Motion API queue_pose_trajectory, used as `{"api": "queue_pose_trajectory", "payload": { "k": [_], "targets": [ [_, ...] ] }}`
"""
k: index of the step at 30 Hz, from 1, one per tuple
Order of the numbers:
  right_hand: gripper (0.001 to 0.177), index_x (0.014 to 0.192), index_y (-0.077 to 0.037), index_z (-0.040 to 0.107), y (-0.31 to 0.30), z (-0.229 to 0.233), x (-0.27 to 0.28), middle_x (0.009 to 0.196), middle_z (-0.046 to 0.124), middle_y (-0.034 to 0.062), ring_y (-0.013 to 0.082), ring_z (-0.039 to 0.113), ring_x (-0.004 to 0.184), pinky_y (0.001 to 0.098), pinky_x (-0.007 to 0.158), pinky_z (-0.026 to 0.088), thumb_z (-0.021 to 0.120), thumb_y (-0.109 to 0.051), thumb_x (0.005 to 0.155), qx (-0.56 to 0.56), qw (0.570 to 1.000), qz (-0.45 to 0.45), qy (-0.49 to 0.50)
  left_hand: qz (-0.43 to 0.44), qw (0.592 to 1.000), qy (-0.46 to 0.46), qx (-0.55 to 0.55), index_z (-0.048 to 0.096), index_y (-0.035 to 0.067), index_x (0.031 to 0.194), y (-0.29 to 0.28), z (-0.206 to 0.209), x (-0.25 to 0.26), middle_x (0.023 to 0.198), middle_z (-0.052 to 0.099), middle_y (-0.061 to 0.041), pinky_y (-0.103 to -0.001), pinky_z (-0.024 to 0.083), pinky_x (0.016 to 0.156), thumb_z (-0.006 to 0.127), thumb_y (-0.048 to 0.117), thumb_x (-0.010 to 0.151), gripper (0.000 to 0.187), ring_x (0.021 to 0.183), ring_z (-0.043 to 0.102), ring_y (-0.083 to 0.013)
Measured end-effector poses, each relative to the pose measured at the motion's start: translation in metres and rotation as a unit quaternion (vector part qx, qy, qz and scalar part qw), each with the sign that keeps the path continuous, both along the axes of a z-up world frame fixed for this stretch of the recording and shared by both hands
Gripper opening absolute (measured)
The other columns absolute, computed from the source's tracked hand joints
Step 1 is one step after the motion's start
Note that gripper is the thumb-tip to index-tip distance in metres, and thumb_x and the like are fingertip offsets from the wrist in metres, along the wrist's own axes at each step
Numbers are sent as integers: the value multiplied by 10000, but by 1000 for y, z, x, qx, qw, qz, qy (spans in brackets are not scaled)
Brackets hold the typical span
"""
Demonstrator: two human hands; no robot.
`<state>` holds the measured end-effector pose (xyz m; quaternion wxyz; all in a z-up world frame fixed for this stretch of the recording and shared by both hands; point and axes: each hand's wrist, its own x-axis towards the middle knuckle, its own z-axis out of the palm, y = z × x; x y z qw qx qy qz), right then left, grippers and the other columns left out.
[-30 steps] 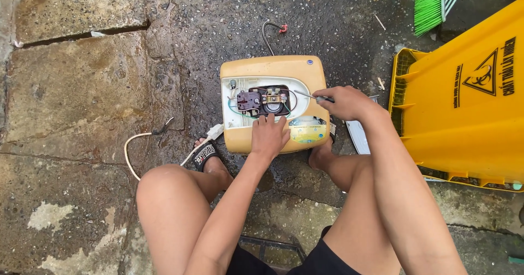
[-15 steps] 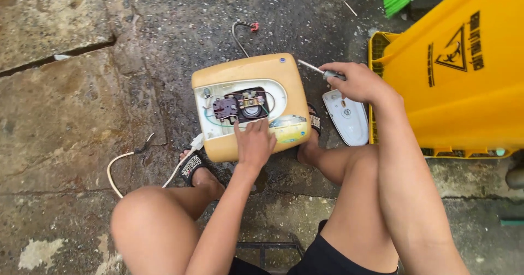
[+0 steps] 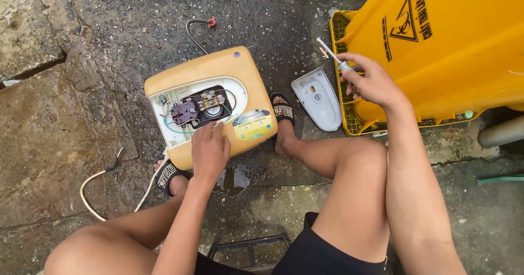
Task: Disassembling and repairing a small water heater or similar appliance using a screwdriver.
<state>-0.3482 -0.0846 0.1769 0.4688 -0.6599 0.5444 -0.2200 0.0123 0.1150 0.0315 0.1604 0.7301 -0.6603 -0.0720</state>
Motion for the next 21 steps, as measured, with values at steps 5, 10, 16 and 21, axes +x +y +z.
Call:
{"api": "queue_pose_trajectory", "payload": {
  "k": [5,10,16,21],
  "targets": [
    [417,1489,-85,500,42,-50,-29,1018,595,202,199,605,659,300,482,531,475,-60,1074,-43,985,-95,-137,14,1000,3,27,602,48,1413,4,6,-14,1385,588,-217,-539,339,1170,653,192,959,479,1356,536,-375],
    [416,1506,-63,507,127,-149,-56,1043,663,230,261,611,880,409,799,505,504,-137,1096,14,971,-189,-144,-13,995,-30,98,371,113,1607,21,-7,-9,1581,425,-219,-539,174,1259,612,303,990,689,1522,327,-384],
    [394,1442,-160,606,190,-256,-67,1306,617,261,340,641,1152,483,910,559,570,-159,1050,176,919,-340,-96,-41,985,-80,148,207,161,1666,26,-5,-6,1696,229,-191,-522,75,1286,680,450,924,926,1580,166,-366],
    [676,1537,-8,348,179,-323,-64,1084,596,210,251,650,777,385,636,626,565,83,903,167,912,-321,-191,-31,987,-69,141,178,189,1675,28,-15,-4,1701,221,-174,-532,90,1277,630,455,937,905,1583,160,-360]
  ]
}}
